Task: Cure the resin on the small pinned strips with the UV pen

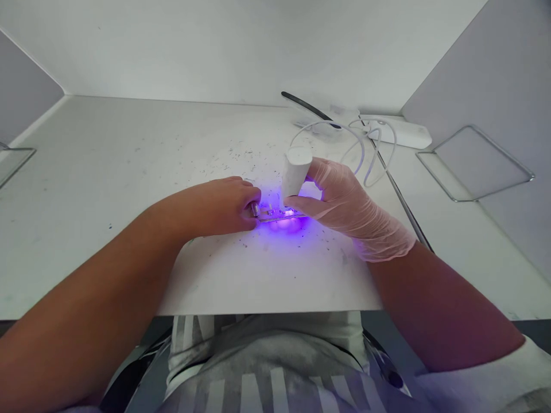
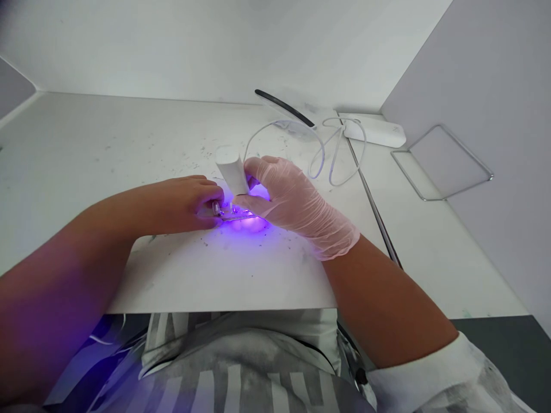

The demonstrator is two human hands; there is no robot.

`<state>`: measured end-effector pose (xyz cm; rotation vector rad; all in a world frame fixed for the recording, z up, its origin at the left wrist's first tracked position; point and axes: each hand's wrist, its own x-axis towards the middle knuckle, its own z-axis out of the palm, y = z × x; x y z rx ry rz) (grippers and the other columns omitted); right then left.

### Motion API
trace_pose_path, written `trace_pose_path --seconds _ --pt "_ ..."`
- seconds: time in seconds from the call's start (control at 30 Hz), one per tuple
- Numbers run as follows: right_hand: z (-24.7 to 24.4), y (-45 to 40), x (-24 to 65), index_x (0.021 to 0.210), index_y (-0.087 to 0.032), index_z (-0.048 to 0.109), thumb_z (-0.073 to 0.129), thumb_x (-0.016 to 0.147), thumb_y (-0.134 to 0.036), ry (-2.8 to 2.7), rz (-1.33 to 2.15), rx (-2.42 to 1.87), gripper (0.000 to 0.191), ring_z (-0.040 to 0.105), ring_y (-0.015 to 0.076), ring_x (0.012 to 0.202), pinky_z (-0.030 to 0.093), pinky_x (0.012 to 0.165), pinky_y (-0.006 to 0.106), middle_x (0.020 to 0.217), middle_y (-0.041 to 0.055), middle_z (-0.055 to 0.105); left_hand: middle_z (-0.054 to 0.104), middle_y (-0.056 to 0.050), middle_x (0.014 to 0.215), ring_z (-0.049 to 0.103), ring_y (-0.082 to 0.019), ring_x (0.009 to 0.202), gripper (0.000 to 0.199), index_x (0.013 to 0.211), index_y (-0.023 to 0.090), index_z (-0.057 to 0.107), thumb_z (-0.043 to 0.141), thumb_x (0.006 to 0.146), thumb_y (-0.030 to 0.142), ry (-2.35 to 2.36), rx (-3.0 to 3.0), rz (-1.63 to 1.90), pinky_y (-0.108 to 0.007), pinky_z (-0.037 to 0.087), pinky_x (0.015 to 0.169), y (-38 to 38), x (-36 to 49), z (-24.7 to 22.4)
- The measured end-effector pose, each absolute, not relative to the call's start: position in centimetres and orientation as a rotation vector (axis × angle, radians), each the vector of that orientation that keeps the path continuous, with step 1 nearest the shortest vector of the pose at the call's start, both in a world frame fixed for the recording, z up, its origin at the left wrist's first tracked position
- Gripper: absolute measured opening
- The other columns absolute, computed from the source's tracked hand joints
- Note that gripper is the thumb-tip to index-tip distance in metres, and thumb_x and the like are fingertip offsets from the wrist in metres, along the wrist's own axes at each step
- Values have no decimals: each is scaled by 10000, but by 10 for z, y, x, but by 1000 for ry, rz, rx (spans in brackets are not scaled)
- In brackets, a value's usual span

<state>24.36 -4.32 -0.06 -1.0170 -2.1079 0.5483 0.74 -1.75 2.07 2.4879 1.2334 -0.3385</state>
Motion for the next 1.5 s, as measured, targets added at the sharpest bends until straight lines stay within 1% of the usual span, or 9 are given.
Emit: trace_pose_path --seconds 0.2,0.4,0.53,0.73,1.1,1.27,1.4,1.5 --pt "-1 -43 244 961 -174 708 680 857 -313 -2116 533 -1007 176 665 208 802 514 747 387 894 48 695 697 -59 927 623 -219 838 211 878 245 667 587 860 439 1224 2478 -344 -374 459 766 -18 8 22" --pt "-1 -43 244 968 -190 705 690 857 -307 -2112 540 -1011 161 666 202 809 518 763 383 895 38 698 696 -61 909 614 -221 813 204 835 242 654 596 852 437 1226 2464 -340 -365 432 725 -18 9 23" --pt "0 -44 244 954 -202 699 704 842 -289 -2110 548 -1023 142 666 200 814 521 765 377 898 31 703 694 -65 904 611 -217 807 218 824 237 646 595 859 446 1234 2469 -349 -367 432 725 -18 9 23" --pt "0 -43 244 957 -198 706 700 839 -286 -2108 543 -1032 148 663 200 808 514 757 375 893 31 701 688 -60 878 602 -208 775 225 803 236 629 599 869 448 1241 2459 -351 -361 417 696 -19 9 24" --pt "-1 -44 243 961 -200 698 696 844 -285 -2107 526 -1023 144 666 201 819 514 765 376 896 31 705 701 -65 910 612 -213 805 210 822 234 651 609 864 436 1254 2447 -348 -357 422 711 -20 10 25" --pt "-1 -43 244 952 -197 699 693 845 -295 -2111 528 -1027 145 669 203 808 515 763 381 890 35 698 693 -58 886 598 -200 771 185 810 235 637 612 858 411 1230 2453 -337 -353 412 689 -18 7 23" --pt "-1 -43 244 955 -199 698 690 847 -294 -2115 526 -1023 144 672 206 821 519 775 385 898 38 703 690 -61 889 599 -204 780 218 809 234 634 605 868 441 1232 2468 -329 -360 413 700 -18 8 23" --pt "-1 -43 244 956 -192 698 682 846 -298 -2115 518 -1017 153 667 206 804 513 755 382 889 42 699 692 -57 892 600 -205 781 213 810 237 634 605 864 441 1239 2456 -343 -360 413 697 -19 9 24"
